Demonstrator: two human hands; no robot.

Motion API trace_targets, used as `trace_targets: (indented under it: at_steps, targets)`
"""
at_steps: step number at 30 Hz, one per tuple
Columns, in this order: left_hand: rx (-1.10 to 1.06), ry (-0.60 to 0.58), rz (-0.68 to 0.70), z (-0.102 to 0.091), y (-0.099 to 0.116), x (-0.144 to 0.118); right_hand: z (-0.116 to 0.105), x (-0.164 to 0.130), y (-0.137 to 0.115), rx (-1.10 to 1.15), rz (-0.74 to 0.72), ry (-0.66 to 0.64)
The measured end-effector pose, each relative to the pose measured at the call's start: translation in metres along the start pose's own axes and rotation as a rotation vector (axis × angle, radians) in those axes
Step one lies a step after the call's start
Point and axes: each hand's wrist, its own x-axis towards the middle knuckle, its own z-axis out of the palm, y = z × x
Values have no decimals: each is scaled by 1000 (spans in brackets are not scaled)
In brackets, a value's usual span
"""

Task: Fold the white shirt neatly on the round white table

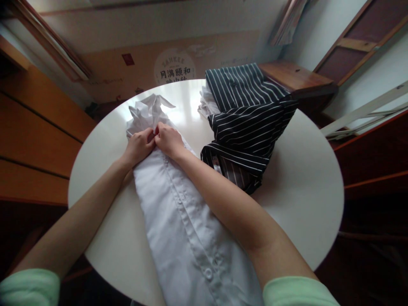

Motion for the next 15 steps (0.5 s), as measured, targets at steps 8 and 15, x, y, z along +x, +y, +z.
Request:
trace_targets:
  at_steps: [8,15]
  targets:
    - [0,1,0,-1,1,0,0,0,0,7,0,-5]
    - [19,-6,7,-1,1,0,1,1,1,0,-8,4]
